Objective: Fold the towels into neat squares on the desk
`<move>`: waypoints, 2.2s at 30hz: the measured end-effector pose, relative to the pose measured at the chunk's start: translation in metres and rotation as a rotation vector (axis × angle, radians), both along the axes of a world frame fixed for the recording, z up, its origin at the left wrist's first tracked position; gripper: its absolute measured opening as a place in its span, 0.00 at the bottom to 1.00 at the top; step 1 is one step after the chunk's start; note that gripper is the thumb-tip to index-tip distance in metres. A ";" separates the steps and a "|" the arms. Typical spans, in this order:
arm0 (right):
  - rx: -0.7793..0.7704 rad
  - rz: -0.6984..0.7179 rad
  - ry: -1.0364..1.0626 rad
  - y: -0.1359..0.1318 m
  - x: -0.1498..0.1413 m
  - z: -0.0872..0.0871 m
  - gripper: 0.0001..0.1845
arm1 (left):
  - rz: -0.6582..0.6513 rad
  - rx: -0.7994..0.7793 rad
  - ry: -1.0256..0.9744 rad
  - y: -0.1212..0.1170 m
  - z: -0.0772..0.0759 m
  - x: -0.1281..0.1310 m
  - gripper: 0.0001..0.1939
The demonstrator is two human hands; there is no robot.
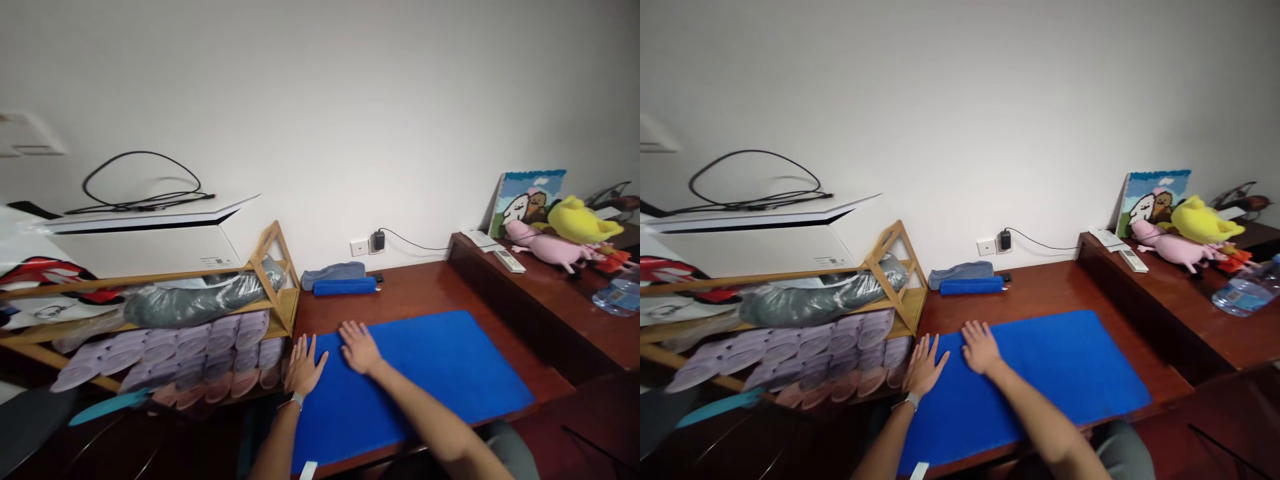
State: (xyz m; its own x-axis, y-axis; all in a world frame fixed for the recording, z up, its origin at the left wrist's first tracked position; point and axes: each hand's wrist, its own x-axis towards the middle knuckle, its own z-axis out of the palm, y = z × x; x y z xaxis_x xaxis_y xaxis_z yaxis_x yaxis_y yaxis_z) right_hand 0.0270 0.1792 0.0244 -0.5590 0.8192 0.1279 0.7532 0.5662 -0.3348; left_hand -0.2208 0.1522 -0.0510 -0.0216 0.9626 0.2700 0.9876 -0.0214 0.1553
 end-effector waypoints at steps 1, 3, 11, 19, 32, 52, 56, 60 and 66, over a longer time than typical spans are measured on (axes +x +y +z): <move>-0.022 0.048 0.022 -0.008 -0.026 -0.003 0.35 | -0.002 0.007 0.000 0.001 -0.002 -0.001 0.40; -0.077 0.073 0.038 -0.016 -0.054 -0.010 0.35 | -0.005 0.012 -0.002 0.001 -0.004 -0.002 0.38; -0.111 -0.238 -0.104 0.018 0.127 -0.030 0.37 | 0.004 -0.012 0.015 0.002 0.001 -0.002 0.39; -0.153 -0.752 -0.300 0.035 0.376 -0.057 0.38 | 0.013 0.010 0.060 0.008 -0.004 -0.008 0.40; -0.168 -0.785 -0.253 0.039 0.390 -0.062 0.37 | 0.012 -0.051 0.133 0.011 0.004 -0.009 0.39; -0.098 -0.798 -0.011 0.061 0.421 -0.056 0.33 | 0.025 -0.148 0.181 0.015 0.008 -0.015 0.41; -0.120 -0.799 0.074 0.064 0.426 -0.061 0.33 | 0.022 -0.220 0.206 0.019 0.017 -0.021 0.42; -0.099 -0.785 0.169 0.068 0.432 -0.060 0.29 | -0.005 -0.180 0.211 0.026 0.046 0.002 0.40; -0.162 -0.862 0.335 0.077 0.438 -0.059 0.15 | -0.490 0.014 0.016 -0.009 0.086 0.208 0.20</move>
